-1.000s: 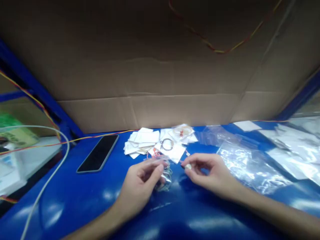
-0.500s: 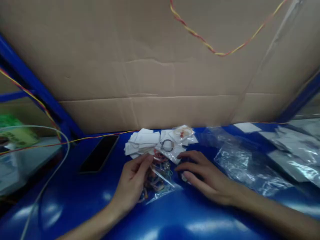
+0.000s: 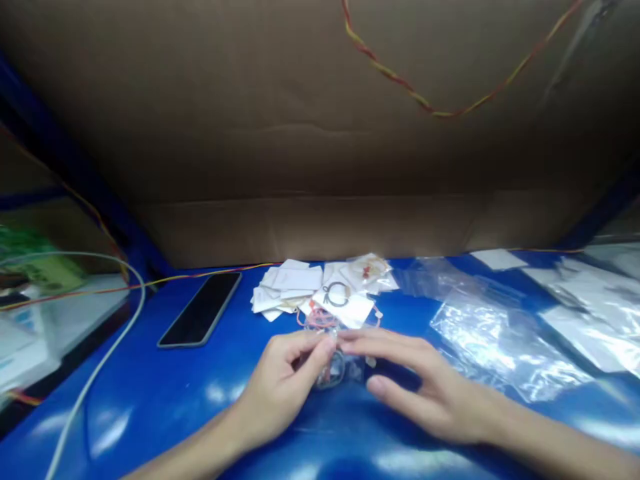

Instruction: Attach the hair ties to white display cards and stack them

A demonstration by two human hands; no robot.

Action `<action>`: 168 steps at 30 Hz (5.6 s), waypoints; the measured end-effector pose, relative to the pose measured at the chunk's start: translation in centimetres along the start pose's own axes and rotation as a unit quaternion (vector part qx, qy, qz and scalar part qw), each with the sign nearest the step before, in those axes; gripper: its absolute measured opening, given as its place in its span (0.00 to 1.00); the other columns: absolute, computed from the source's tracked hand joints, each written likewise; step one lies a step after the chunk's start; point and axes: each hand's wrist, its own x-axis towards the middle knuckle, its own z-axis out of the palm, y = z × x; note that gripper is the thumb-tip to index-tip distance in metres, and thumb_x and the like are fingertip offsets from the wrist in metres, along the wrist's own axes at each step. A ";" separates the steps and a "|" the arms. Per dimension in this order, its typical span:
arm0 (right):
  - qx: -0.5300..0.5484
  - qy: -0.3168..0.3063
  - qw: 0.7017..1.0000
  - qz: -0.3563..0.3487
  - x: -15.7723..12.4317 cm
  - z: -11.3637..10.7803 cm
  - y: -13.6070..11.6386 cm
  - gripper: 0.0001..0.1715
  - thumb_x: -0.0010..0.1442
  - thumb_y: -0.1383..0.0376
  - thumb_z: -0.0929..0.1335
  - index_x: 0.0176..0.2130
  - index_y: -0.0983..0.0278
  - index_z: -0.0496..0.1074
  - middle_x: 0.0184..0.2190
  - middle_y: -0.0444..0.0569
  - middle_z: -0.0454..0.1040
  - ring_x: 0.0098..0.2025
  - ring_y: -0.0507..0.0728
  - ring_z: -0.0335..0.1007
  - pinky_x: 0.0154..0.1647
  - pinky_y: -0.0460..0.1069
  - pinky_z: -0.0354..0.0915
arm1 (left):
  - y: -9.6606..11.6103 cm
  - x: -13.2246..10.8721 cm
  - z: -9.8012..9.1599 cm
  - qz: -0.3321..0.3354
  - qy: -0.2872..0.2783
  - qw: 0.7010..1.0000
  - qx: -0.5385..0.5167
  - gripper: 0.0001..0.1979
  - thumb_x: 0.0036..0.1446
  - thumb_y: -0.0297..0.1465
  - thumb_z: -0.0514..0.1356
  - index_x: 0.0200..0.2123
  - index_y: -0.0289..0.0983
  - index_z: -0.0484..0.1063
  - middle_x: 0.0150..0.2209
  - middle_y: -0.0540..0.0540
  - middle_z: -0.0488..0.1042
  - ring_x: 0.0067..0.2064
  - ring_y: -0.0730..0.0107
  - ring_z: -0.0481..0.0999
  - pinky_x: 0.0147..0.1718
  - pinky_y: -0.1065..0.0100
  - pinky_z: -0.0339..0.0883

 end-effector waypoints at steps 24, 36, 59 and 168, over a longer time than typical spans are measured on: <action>0.009 0.173 0.980 0.099 0.9 0.3 0.5 0.12 0.65 0.64 0.70 0.45 0.58 0.84 0.44 0.48 0.86 0.46 0.62 0.84 0.50 0.54 0.78 | -6.3 4.8 -7.3 0.218 0.088 0.806 0.543 0.14 0.70 0.27 0.54 0.52 0.32 0.77 0.44 0.35 0.85 0.45 0.52 0.85 0.61 0.42 0.65; 0.038 0.186 0.971 0.142 1.2 -0.1 0.7 0.13 0.65 0.59 0.71 0.45 0.58 0.85 0.44 0.50 0.86 0.47 0.64 0.83 0.51 0.58 0.76 | -4.9 4.2 -7.4 0.275 0.098 0.777 0.558 0.12 0.68 0.25 0.55 0.48 0.35 0.77 0.40 0.40 0.85 0.42 0.56 0.84 0.58 0.46 0.69; 0.138 0.133 0.975 0.110 1.2 -0.8 -0.3 0.12 0.66 0.58 0.73 0.47 0.56 0.84 0.43 0.50 0.84 0.48 0.62 0.78 0.53 0.58 0.70 | -2.3 1.7 -4.2 0.377 0.166 0.826 0.386 0.08 0.67 0.22 0.59 0.46 0.37 0.74 0.44 0.41 0.83 0.44 0.60 0.82 0.43 0.60 0.79; 0.466 0.161 0.838 0.234 1.7 -0.7 1.4 0.19 0.48 0.67 0.65 0.34 0.65 0.84 0.37 0.54 0.84 0.40 0.64 0.77 0.45 0.55 0.69 | 0.2 1.0 -0.5 -0.132 0.126 0.957 -0.228 0.19 0.52 0.42 0.70 0.28 0.38 0.64 0.28 0.45 0.83 0.20 0.71 0.77 0.20 0.73 0.69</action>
